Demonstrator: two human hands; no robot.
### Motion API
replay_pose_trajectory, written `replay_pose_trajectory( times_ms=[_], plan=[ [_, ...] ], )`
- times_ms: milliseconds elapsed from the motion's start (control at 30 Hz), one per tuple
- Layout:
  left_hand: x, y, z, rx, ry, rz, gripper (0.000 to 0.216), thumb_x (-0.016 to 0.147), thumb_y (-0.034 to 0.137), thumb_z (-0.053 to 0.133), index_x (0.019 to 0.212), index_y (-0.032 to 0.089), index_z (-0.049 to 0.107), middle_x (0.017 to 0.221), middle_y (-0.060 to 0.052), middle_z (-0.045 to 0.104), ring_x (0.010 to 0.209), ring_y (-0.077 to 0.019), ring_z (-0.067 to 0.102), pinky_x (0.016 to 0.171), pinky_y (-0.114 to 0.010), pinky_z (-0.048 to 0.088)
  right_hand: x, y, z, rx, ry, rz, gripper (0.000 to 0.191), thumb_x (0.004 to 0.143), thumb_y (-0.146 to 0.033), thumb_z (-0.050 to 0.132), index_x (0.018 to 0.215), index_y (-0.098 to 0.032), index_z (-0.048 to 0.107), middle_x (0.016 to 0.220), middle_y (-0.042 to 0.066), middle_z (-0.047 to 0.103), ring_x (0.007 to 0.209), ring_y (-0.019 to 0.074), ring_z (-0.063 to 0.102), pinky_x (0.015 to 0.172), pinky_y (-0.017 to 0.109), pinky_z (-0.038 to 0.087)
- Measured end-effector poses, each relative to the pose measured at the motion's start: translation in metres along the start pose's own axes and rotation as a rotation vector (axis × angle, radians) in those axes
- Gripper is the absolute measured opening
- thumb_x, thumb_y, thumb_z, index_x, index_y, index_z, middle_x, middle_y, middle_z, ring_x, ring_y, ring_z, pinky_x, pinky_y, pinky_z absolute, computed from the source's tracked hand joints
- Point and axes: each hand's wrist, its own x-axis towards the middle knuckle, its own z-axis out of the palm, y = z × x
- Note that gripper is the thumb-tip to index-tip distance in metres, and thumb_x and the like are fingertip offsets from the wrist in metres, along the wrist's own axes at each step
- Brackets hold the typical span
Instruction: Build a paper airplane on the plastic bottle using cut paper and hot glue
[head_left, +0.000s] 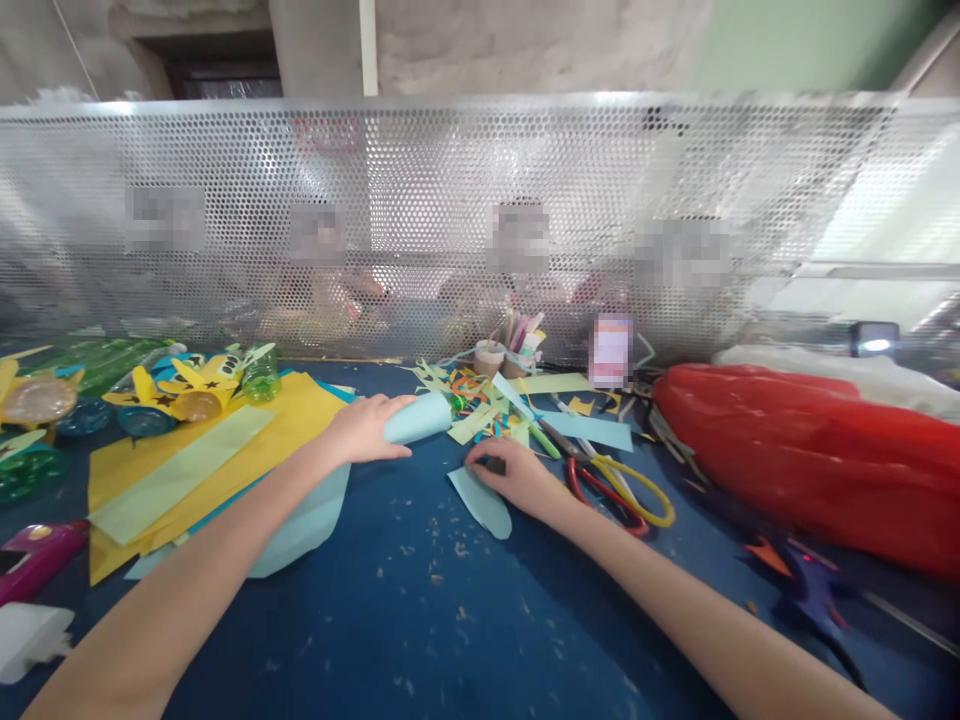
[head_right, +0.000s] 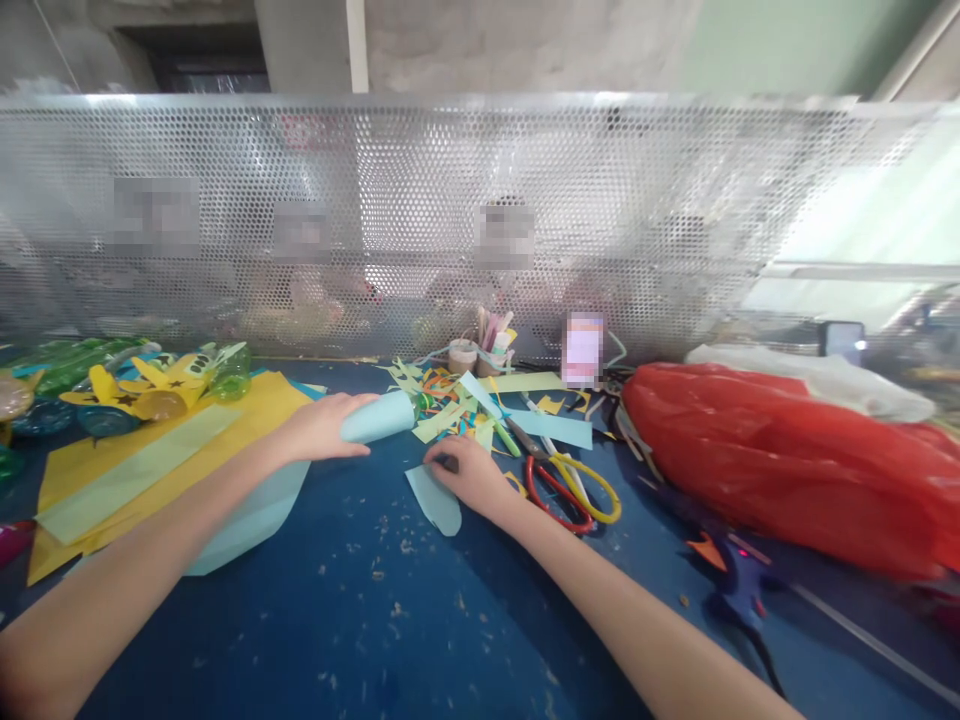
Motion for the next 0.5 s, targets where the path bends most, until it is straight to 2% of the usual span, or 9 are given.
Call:
replay_pose_trajectory(
  times_ms=[100,167,300,400,500],
  plan=[
    [0.001,-0.003,0.006,0.010,0.043,-0.020,0.083,0.071,0.053,0.063,0.144,0.030,0.029,0.119,-0.012,0.059,0.108,-0.0338,0.056,0.089,-0.043,0.043,0.001,0.000,0.000,-0.035,0.062,-0.017,0.016,0.079,-0.021,0.052,0.085,-0.022,0.067,0.086,0.004,0.070,0.082,0.0208,0.060,0.077,0.036,0.047],
    [0.001,-0.004,0.007,0.005,0.055,-0.032,0.082,0.073,0.051,0.061,0.144,0.030,0.028,0.121,-0.011,0.059,0.109,-0.0337,0.056,0.088,-0.043,0.043,0.002,0.001,-0.004,-0.063,0.179,-0.013,0.018,0.080,-0.022,0.050,0.089,-0.022,0.065,0.089,0.005,0.070,0.082,0.0213,0.059,0.078,0.037,0.047],
    [0.002,-0.006,0.008,-0.004,0.038,-0.038,0.082,0.074,0.053,0.058,0.145,0.025,0.029,0.126,-0.013,0.057,0.111,-0.0345,0.054,0.090,-0.044,0.043,-0.006,0.008,-0.031,-0.168,0.358,0.108,0.012,0.080,-0.029,0.049,0.085,-0.023,0.059,0.079,0.005,0.066,0.071,0.0205,0.059,0.067,0.034,0.046],
    [0.004,-0.007,0.009,-0.007,0.038,-0.052,0.082,0.073,0.052,0.058,0.145,0.023,0.029,0.127,-0.014,0.056,0.113,-0.0360,0.053,0.091,-0.045,0.042,-0.029,0.018,-0.066,-0.352,0.379,0.298,0.016,0.079,-0.040,0.051,0.078,-0.024,0.053,0.070,0.004,0.062,0.062,0.0207,0.057,0.058,0.033,0.043],
    [0.006,-0.008,0.011,-0.015,0.037,-0.062,0.082,0.073,0.053,0.058,0.144,0.023,0.029,0.128,-0.014,0.056,0.114,-0.0358,0.053,0.092,-0.045,0.041,-0.068,0.038,-0.112,-0.531,0.234,0.495,0.026,0.075,-0.049,0.053,0.067,-0.025,0.055,0.076,0.010,0.065,0.062,0.0245,0.059,0.057,0.037,0.041]
  ],
)
